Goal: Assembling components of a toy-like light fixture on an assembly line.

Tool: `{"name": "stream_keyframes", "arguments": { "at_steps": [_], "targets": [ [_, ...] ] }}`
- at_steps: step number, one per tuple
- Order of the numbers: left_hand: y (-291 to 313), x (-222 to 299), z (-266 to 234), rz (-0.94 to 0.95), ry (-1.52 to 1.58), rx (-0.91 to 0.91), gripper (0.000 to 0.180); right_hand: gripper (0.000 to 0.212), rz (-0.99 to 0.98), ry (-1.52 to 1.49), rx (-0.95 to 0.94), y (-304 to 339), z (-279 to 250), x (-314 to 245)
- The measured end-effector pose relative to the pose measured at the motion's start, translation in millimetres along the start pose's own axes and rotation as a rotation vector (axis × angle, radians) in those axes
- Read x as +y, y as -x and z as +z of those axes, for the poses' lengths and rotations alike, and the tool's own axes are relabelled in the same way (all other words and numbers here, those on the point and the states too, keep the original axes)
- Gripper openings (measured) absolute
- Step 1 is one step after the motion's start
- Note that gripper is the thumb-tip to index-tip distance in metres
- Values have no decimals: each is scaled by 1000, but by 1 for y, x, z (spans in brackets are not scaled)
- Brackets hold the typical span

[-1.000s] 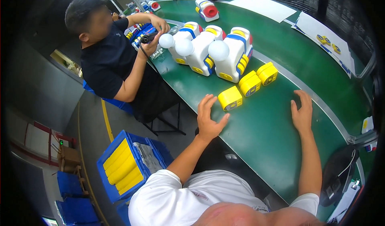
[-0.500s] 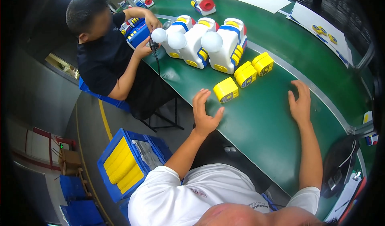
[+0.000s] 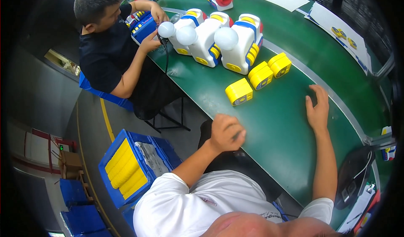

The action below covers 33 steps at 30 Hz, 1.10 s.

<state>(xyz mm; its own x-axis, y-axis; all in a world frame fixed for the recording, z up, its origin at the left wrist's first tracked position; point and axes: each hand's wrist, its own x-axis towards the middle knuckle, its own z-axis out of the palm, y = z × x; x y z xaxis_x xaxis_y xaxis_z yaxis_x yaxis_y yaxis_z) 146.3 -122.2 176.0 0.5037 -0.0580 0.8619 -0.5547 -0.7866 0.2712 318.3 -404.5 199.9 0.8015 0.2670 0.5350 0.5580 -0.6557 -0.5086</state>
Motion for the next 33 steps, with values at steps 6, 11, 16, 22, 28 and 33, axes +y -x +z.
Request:
{"name": "stream_keyframes", "arguments": {
  "at_steps": [6,11,16,22,28,33],
  "targets": [
    [2,6,11,11,141,-174,32,32,-25,12,10,2,0,1],
    [-5,4,8,-35,122,-253,33,31,-3,-1,-8,-3,1,-2],
    [-5,7,11,-32,128,-224,36,31,3,12,-3,1,-2,0],
    [-1,7,14,-35,135,-178,35,32,15,3,13,-1,-2,3],
    [0,2,12,-113,225,-169,22,28,-153,69,86,-1,0,0],
    [-16,-13,-6,-142,-42,-67,26,25,-512,123,-75,-19,-2,-42]
  ]
}}
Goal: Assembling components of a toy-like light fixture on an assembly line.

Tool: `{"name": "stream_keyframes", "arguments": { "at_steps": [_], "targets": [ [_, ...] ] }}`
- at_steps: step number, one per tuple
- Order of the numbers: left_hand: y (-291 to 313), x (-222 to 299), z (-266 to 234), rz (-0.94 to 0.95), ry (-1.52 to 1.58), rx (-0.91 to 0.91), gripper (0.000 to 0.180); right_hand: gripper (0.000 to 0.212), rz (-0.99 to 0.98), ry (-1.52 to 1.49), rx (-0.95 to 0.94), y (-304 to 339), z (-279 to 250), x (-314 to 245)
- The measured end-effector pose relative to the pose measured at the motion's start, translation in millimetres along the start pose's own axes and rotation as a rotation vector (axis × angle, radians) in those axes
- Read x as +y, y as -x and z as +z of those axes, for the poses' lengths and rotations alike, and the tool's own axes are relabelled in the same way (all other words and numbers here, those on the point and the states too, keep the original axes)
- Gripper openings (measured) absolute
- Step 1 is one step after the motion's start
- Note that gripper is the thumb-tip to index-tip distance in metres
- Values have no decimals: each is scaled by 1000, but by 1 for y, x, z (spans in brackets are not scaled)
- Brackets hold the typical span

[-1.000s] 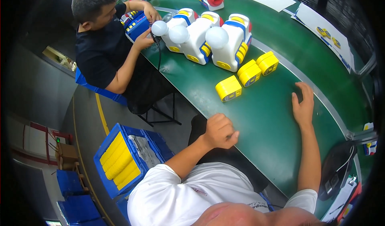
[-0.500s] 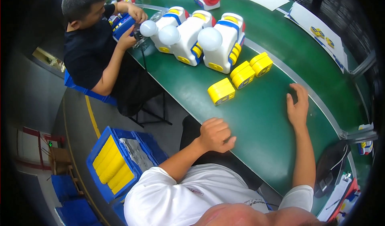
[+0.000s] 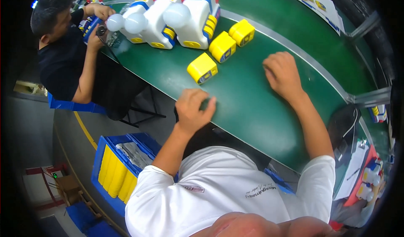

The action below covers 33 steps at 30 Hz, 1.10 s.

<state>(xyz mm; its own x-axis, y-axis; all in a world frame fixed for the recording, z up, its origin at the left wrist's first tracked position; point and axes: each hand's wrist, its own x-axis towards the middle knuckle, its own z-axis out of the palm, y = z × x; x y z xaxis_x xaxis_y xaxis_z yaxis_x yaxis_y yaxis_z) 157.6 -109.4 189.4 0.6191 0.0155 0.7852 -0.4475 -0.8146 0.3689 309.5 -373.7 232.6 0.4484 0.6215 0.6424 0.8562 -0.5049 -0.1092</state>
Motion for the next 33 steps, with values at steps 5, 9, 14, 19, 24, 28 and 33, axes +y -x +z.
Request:
{"name": "stream_keyframes", "arguments": {
  "at_steps": [5,9,14,19,24,28,33],
  "targets": [
    [5,-10,-4,20,-89,41,28,25,-143,-114,-23,-11,17,-18],
    [13,1,-2,-21,-42,28,25,26,-133,-153,-66,-3,26,-21],
    [27,3,-6,-86,-32,-4,27,26,-1,-191,-57,7,32,-21],
    [92,11,-9,16,3,5,45,26,192,-254,-19,6,32,-16],
    [212,-19,-78,-113,7,-708,58,27,162,-265,-8,6,33,-13],
    [264,-30,-89,-239,91,-911,67,27,135,-277,-7,1,30,-14],
    [271,-37,-83,-299,153,-854,66,27,176,-284,-22,8,32,-12]
  ]
}}
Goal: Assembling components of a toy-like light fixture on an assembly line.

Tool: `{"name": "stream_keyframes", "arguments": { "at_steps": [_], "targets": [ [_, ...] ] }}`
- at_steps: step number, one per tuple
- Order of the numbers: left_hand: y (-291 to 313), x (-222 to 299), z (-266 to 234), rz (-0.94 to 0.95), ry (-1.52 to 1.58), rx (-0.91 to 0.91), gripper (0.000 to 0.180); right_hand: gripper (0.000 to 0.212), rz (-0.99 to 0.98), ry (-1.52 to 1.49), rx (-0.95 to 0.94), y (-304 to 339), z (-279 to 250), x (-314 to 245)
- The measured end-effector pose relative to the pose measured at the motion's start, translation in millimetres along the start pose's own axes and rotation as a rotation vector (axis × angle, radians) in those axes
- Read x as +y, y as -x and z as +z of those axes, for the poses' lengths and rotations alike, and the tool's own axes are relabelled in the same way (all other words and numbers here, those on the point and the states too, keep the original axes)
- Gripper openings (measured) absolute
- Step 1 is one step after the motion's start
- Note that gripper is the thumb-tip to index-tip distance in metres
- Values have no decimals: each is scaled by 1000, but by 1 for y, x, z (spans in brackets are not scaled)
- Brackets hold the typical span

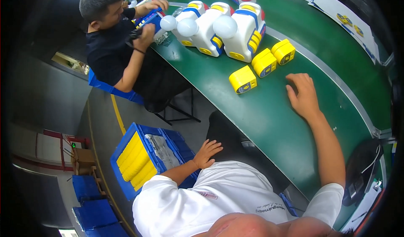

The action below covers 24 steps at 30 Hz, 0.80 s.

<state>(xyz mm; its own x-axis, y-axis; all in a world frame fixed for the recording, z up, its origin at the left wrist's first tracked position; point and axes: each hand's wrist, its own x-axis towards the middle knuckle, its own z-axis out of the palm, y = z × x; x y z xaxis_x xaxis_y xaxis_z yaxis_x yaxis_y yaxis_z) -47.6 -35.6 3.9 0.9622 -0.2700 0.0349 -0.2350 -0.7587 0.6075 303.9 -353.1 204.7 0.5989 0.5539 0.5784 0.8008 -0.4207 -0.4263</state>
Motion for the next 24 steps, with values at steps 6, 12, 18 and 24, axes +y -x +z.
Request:
{"name": "stream_keyframes", "arguments": {
  "at_steps": [6,12,18,24],
  "targets": [
    [-4,-2,-1,5,-1,34,63,26,6,9,7,-4,0,-3],
    [-6,-2,-3,23,-7,45,65,27,11,18,20,-4,-1,-4],
    [-1,-4,2,22,-7,55,63,27,22,9,3,-2,2,-2],
    [-4,-4,1,18,-10,66,63,28,11,20,-5,-4,0,-2]
  ]
}}
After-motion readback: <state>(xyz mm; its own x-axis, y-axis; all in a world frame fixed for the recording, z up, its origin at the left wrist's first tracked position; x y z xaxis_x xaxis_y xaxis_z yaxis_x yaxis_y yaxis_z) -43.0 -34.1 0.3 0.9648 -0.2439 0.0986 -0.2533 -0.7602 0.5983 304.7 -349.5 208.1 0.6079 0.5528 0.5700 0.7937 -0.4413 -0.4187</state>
